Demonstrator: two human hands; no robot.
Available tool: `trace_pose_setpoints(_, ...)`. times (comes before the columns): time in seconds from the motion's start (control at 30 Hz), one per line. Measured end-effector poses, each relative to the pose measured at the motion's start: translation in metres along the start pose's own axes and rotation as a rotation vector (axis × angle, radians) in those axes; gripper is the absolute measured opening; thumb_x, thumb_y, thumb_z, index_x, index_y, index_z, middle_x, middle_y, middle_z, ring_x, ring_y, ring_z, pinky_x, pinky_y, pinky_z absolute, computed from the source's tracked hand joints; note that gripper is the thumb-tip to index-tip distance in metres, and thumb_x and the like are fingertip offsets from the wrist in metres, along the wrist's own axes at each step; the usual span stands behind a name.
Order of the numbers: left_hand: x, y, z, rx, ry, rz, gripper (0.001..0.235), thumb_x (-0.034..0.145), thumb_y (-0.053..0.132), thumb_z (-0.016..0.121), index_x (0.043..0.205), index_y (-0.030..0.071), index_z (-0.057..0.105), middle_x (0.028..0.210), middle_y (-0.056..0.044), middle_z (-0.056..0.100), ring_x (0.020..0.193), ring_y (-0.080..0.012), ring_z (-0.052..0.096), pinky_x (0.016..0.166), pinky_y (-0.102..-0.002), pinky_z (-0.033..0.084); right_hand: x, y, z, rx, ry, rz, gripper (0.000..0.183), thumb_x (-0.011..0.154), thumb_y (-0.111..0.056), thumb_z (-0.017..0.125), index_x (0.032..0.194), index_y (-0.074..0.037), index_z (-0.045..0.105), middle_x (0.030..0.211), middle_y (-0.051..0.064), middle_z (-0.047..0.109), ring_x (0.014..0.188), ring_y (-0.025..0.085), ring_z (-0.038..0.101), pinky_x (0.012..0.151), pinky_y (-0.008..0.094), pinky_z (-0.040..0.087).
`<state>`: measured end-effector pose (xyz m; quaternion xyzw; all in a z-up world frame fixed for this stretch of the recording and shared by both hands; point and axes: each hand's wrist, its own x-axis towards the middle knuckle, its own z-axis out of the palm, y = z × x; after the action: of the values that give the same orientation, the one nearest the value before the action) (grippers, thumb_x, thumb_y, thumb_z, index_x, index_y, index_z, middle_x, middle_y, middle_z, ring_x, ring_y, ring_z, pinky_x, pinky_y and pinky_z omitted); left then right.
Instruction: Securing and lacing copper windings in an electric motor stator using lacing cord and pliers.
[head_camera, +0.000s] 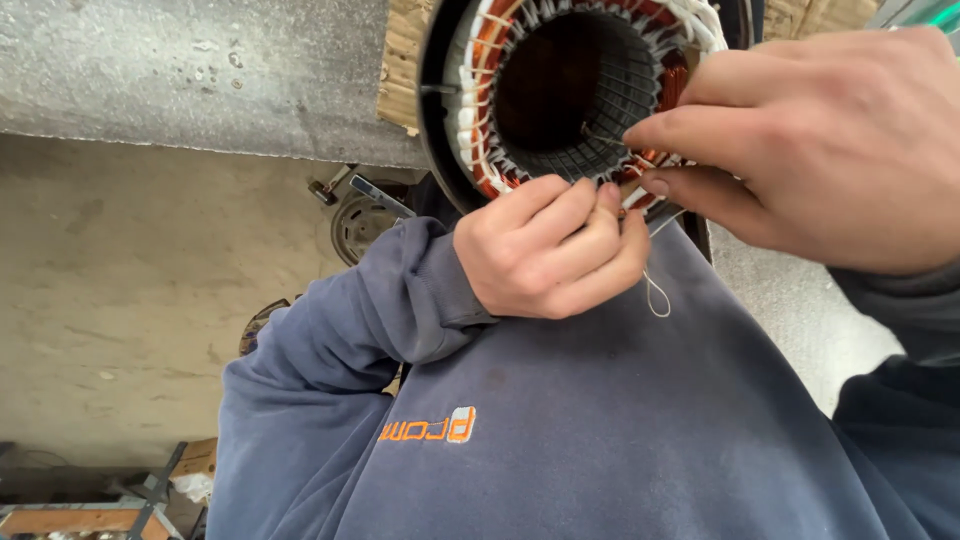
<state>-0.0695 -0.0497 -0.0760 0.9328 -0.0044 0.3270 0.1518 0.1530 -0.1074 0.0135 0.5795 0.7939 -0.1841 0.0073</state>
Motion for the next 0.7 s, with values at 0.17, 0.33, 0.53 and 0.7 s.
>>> trace_pose_setpoints(0.17, -0.004, -0.001, 0.004, -0.015, 0.046, -0.04, 0.011, 0.09, 0.002, 0.071, 0.101, 0.002, 0.068, 0.099, -0.009, 0.065, 0.089, -0.0181, 0.064, 0.074, -0.026, 0.049, 0.026, -0.001, -0.003, -0.212, -0.228, 0.01, 0.022, 0.088, -0.046, 0.072, 0.095, -0.026, 0.081, 0.069, -0.01, 0.062, 0.06, 0.011, 0.066, 0.047, 0.028, 0.043)
trace_pose_setpoints(0.33, -0.007, -0.004, 0.004, -0.079, 0.054, -0.077, 0.012, 0.09, 0.007, 0.069, 0.1, 0.001, 0.068, 0.101, -0.012, 0.067, 0.093, -0.0223, 0.066, 0.076, -0.028, 0.05, 0.05, -0.008, 0.001, -0.367, -0.501, 0.025, 0.025, 0.096, -0.047, 0.063, 0.083, -0.028, 0.073, 0.062, -0.012, 0.059, 0.05, 0.009, 0.06, 0.046, 0.028, 0.043)
trace_pose_setpoints(0.53, 0.001, -0.011, 0.006, -0.065, 0.119, -0.138, 0.012, 0.083, 0.011, 0.068, 0.094, 0.006, 0.068, 0.091, -0.009, 0.066, 0.088, -0.0207, 0.067, 0.073, -0.026, 0.051, 0.079, -0.016, 0.013, -0.43, -0.553, 0.137, 0.029, 0.092, -0.041, 0.063, 0.069, -0.026, 0.071, 0.062, -0.007, 0.064, 0.053, 0.014, 0.064, 0.053, 0.034, 0.047)
trace_pose_setpoints(0.7, -0.008, -0.007, 0.013, -0.138, 0.111, -0.11, 0.009, 0.086, 0.008, 0.068, 0.094, 0.004, 0.07, 0.092, -0.009, 0.065, 0.09, -0.0232, 0.068, 0.077, -0.03, 0.055, 0.098, -0.017, 0.023, -0.243, -0.81, 0.14, 0.021, 0.084, -0.025, 0.065, 0.064, -0.022, 0.072, 0.067, 0.001, 0.07, 0.064, 0.019, 0.071, 0.054, 0.033, 0.052)
